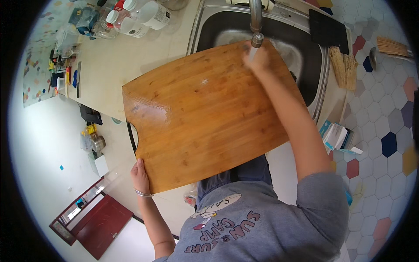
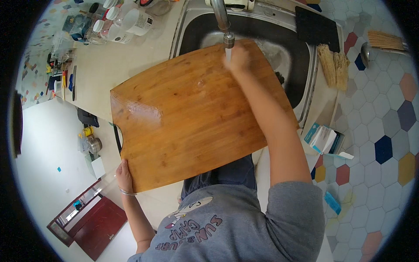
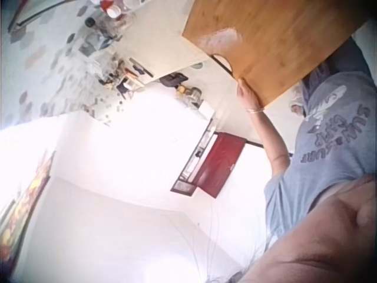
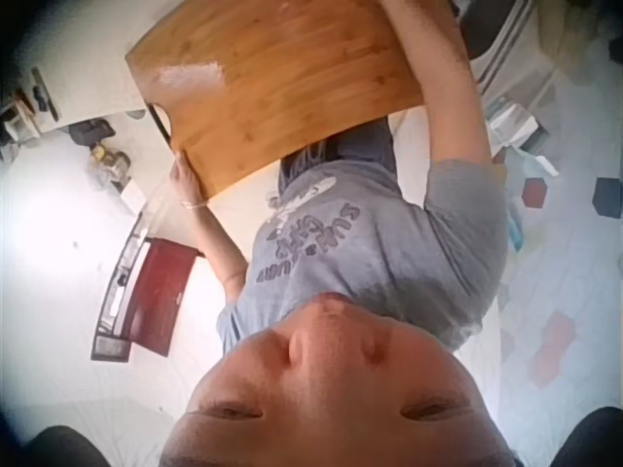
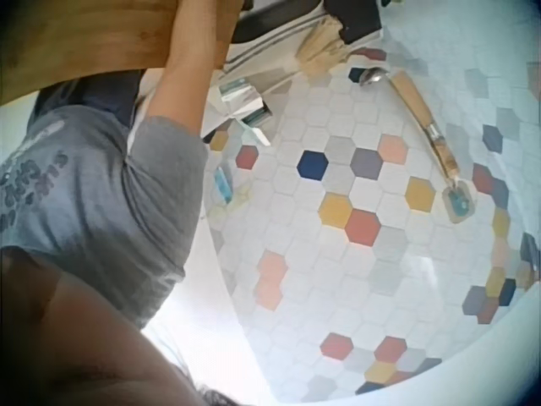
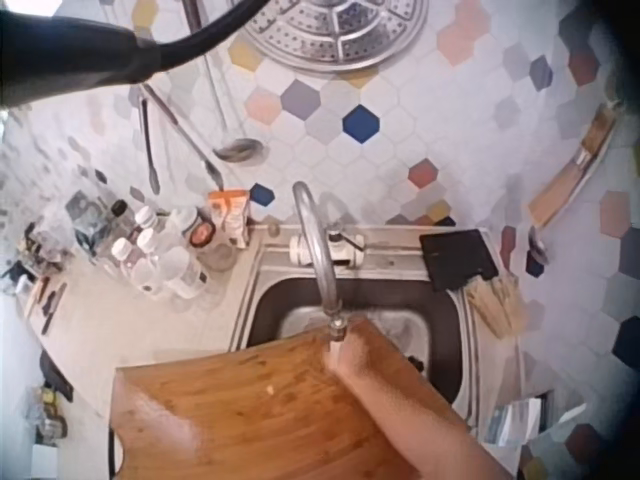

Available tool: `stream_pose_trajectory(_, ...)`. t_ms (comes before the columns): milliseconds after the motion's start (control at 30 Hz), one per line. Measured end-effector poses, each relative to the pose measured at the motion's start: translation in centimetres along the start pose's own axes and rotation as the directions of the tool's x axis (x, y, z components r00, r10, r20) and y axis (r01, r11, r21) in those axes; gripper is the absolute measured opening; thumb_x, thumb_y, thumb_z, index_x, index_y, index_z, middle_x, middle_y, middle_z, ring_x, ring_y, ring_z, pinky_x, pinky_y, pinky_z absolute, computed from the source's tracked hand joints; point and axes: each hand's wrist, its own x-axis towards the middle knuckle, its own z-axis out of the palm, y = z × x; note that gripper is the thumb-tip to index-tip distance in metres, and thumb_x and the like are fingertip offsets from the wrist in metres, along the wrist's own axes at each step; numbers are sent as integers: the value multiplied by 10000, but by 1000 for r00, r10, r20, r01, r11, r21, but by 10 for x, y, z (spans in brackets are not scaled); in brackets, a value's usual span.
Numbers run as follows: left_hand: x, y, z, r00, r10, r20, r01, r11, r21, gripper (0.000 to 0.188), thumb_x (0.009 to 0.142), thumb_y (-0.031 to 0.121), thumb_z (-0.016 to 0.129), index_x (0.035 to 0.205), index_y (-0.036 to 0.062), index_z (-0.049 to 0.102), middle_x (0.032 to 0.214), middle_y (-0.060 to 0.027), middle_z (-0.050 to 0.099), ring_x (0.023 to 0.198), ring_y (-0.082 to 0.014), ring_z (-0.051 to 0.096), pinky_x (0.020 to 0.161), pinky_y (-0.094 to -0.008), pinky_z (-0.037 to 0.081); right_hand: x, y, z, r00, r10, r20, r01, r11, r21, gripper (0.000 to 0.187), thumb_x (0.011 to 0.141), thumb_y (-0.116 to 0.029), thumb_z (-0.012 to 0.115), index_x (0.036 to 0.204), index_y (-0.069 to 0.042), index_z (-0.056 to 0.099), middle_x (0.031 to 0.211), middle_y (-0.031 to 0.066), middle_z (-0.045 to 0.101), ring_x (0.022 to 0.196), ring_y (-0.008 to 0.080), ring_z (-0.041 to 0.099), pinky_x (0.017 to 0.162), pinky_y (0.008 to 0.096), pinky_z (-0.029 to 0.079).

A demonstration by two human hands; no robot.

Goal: The person cleans a wooden cutting board in a kitchen sink. They scrub the board with a steel wool pad under running water, rinsing it thoroughly. The person then uses a brush to scrub the board further before rinsing it again.

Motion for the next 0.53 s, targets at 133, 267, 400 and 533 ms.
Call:
stream_pose_trajectory(133, -2, 0, 0, 999, -40, -21, 40, 999, -5, 467, 1026, 358, 471, 1022, -73, 650, 894, -38, 657, 781, -89, 553, 709, -242, 463, -100, -81, 14, 845, -534, 30, 517, 829, 211, 308, 787, -110, 625, 1094, -84, 635, 1134, 104, 612, 962, 308, 639, 783, 432, 543)
stream_pose_trajectory(267, 0, -3, -6, 997, -73, -29, 73, 997, -20, 453, 1015, 333, 506, 1079, -93, 644, 933, -57, 681, 808, -103, 592, 737, -238, 484, -141, -152, 40, 583, -812, -4, 759, 543, 360, 254, 790, -101, 641, 1043, -97, 660, 1062, 79, 611, 1013, 292, 604, 813, 396, 525)
stream_pose_trajectory(400, 2, 0, -4, 997, -71, -31, 70, 996, -47, 450, 1011, 328, 516, 1099, -96, 637, 942, -63, 682, 824, -107, 596, 752, -241, 484, -61, -151, 82, 691, -722, 33, 693, 676, 250, 163, 809, -115, 574, 926, -71, 678, 999, 158, 637, 964, 319, 627, 808, 446, 519)
stream_pose_trajectory(533, -2, -6, -4, 995, -95, -28, 93, 993, -69, 439, 1008, 320, 525, 1113, -91, 637, 952, -61, 679, 841, -104, 588, 771, -246, 482, 11, -75, 61, 892, -439, 110, 429, 898, 101, 155, 847, -115, 557, 937, -86, 679, 1054, 168, 649, 937, 326, 657, 762, 490, 530)
